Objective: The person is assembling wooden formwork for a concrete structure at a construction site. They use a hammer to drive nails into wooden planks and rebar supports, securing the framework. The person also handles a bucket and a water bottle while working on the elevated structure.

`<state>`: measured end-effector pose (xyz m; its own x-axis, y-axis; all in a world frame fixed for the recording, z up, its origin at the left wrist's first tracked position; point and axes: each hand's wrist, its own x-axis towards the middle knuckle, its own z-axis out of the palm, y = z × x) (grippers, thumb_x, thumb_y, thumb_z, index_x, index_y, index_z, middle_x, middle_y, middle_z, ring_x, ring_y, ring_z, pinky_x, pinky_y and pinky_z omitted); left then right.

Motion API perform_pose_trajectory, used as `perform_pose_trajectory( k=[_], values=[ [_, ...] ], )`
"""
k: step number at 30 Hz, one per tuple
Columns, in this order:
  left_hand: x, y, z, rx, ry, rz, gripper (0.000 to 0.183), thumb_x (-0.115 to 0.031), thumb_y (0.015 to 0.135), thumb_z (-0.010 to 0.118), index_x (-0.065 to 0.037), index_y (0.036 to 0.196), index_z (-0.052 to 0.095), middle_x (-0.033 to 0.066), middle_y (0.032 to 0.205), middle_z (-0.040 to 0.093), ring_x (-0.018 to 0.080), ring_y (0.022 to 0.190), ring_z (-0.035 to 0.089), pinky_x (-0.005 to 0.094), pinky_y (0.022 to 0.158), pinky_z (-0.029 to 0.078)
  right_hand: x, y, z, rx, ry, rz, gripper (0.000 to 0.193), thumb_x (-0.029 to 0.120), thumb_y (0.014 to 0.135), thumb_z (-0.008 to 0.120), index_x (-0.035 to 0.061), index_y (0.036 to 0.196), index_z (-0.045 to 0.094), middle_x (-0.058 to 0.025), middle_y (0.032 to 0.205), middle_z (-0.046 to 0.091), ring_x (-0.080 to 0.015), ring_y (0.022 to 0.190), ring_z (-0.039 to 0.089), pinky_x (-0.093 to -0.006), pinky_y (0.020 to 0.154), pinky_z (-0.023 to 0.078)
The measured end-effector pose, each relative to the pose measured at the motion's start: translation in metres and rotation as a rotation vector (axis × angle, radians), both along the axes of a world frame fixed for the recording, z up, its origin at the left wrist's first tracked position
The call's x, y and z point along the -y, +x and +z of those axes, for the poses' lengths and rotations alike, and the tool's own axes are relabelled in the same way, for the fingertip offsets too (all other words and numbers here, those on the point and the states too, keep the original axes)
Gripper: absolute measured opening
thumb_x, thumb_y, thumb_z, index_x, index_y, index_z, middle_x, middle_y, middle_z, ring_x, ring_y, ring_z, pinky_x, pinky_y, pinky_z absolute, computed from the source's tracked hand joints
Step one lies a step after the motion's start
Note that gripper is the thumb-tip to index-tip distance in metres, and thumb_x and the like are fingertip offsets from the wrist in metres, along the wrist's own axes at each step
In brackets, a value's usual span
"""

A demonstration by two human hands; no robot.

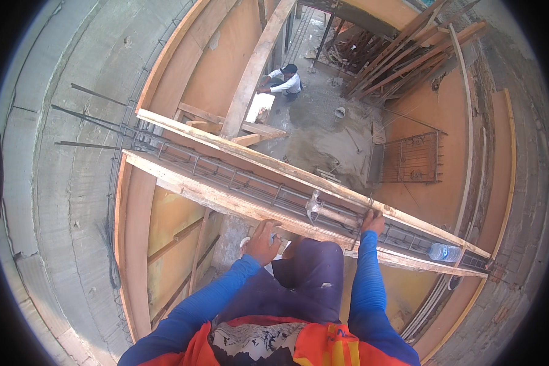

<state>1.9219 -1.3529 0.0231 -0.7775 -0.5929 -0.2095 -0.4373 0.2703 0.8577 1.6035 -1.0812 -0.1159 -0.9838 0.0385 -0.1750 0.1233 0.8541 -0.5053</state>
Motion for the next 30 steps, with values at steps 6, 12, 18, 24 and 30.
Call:
perform_pose_trajectory(
  k=[6, 12, 18, 24, 30],
  values=[
    [0.014, 0.111, -0.036, 0.342, 0.059, 0.087, 0.042, -0.020, 0.088, 0.058, -0.005, 0.127, 0.052, 0.0221, 0.127, 0.054, 0.0419, 0.117, 0.054, 0.0493, 0.098, 0.046, -0.015, -0.015, -0.014, 0.174, -0.360, -0.193, 0.052, 0.010, 0.089, 0.070, -0.0047, 0.128, 0.039, -0.0199, 0.089, 0.066, -0.0237, 0.077, 0.066, -0.0390, 0.066, 0.054],
    [0.016, 0.180, -0.061, 0.448, 0.027, 0.262, 0.042, -0.019, 0.088, 0.059, -0.004, 0.127, 0.052, 0.0222, 0.132, 0.051, 0.0434, 0.121, 0.051, 0.0481, 0.102, 0.044, 0.023, -0.010, -0.006, 0.283, -0.482, -0.337, 0.067, 0.008, 0.086, 0.064, -0.0026, 0.141, 0.025, -0.0214, 0.101, 0.059, -0.0238, 0.077, 0.059, -0.0418, 0.065, 0.052],
    [0.081, 0.131, -0.053, 0.291, -0.146, 0.139, 0.050, -0.011, 0.083, 0.061, -0.008, 0.132, 0.050, 0.0226, 0.145, 0.038, 0.0420, 0.132, 0.041, 0.0477, 0.109, 0.037, 0.023, -0.008, -0.023, -0.085, -0.187, -0.261, 0.065, 0.016, 0.082, 0.073, -0.0055, 0.131, 0.037, -0.0269, 0.116, 0.054, -0.0310, 0.098, 0.059, -0.0404, 0.087, 0.048],
    [0.134, 0.100, -0.052, 0.428, -0.520, 0.080, 0.081, -0.026, 0.087, 0.067, -0.016, 0.155, 0.024, 0.0246, 0.161, 0.010, 0.0455, 0.147, 0.013, 0.0517, 0.119, 0.021, 0.032, -0.003, -0.002, -0.071, 0.055, -0.037, 0.061, 0.023, 0.086, 0.070, -0.0051, 0.131, 0.040, -0.0289, 0.120, 0.055, -0.0354, 0.108, 0.058, -0.0427, 0.094, 0.045],
    [0.140, 0.098, -0.060, 0.570, -0.428, -0.060, 0.098, -0.036, 0.085, 0.070, -0.022, 0.160, 0.009, 0.0223, 0.164, -0.004, 0.0405, 0.152, -0.002, 0.0490, 0.122, 0.016, 0.050, 0.025, 0.042, -0.335, 0.377, 0.246, 0.056, 0.017, 0.084, 0.065, -0.0042, 0.132, 0.044, -0.0248, 0.115, 0.058, -0.0405, 0.107, 0.056, -0.0502, 0.093, 0.043]
  ],
)
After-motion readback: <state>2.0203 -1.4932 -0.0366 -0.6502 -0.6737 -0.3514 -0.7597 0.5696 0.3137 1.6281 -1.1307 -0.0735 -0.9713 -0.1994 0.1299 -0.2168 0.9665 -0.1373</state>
